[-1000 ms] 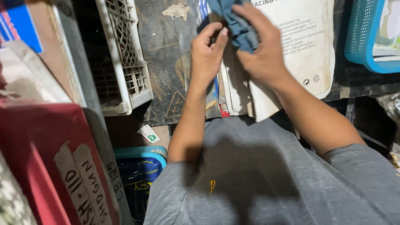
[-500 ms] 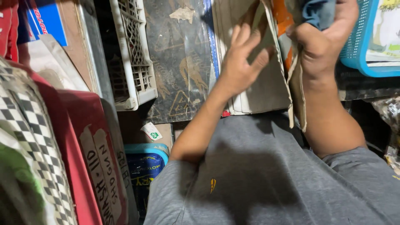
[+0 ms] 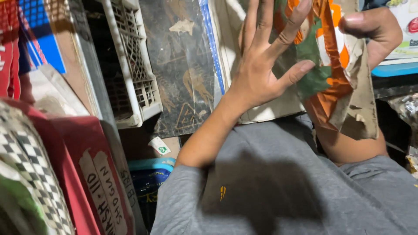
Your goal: The person wipes the surface of several documents and papers with a blue cloth. They flip through the stack, cleaning each page individually on a cluttered workbench.
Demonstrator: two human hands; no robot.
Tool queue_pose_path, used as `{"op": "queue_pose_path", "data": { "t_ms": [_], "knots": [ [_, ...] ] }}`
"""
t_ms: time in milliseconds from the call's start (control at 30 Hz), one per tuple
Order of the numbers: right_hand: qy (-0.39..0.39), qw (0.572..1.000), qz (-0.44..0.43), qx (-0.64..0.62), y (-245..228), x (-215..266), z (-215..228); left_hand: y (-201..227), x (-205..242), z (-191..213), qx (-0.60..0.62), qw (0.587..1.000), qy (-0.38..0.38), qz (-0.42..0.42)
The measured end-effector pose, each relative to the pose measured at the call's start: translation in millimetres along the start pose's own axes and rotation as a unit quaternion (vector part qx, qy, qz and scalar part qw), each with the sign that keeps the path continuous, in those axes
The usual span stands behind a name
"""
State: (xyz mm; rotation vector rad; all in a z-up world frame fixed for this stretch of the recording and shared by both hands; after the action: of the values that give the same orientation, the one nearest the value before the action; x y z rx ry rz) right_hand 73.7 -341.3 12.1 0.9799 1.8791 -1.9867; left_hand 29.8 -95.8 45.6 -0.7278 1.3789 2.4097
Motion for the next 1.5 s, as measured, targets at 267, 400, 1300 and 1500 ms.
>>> {"op": "queue_pose_path", "data": {
  "t_ms": [267,400,1300,1500],
  "knots": [
    [-0.024,0.991,-0.015,-0.132,2.9,-5.2,-22.8,41.9,-47.6,23.1,-0.249,0.962,-0.109,0.012],
    [0.011,0.984,-0.176,-0.035,44.4,0.1,-24.5,-14.5,-18.7,-29.4,-0.156,0.981,-0.112,0.03],
    [-0.235,0.904,0.036,0.356,-25.7,8.8,-98.3,-136.1,13.2,30.4,-0.115,0.984,-0.042,0.132],
    [-0.307,0.92,0.024,0.243,-17.6,40.6,-133.5,-138.1,35.0,14.5,-0.168,0.969,-0.107,0.144]
  ]
}}
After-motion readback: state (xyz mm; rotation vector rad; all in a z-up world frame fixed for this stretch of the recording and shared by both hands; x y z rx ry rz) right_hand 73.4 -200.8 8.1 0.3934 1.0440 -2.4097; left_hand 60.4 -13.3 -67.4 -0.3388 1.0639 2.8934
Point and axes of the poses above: each hand's wrist, its own x-axis away from the middle knuckle, its own z-axis out of the back of the hand, y = z × x, the point moved 5 cm from there along -x, towards the middle knuckle, and after that the axes turned 12 degrees about y, right-handed, at the moved point
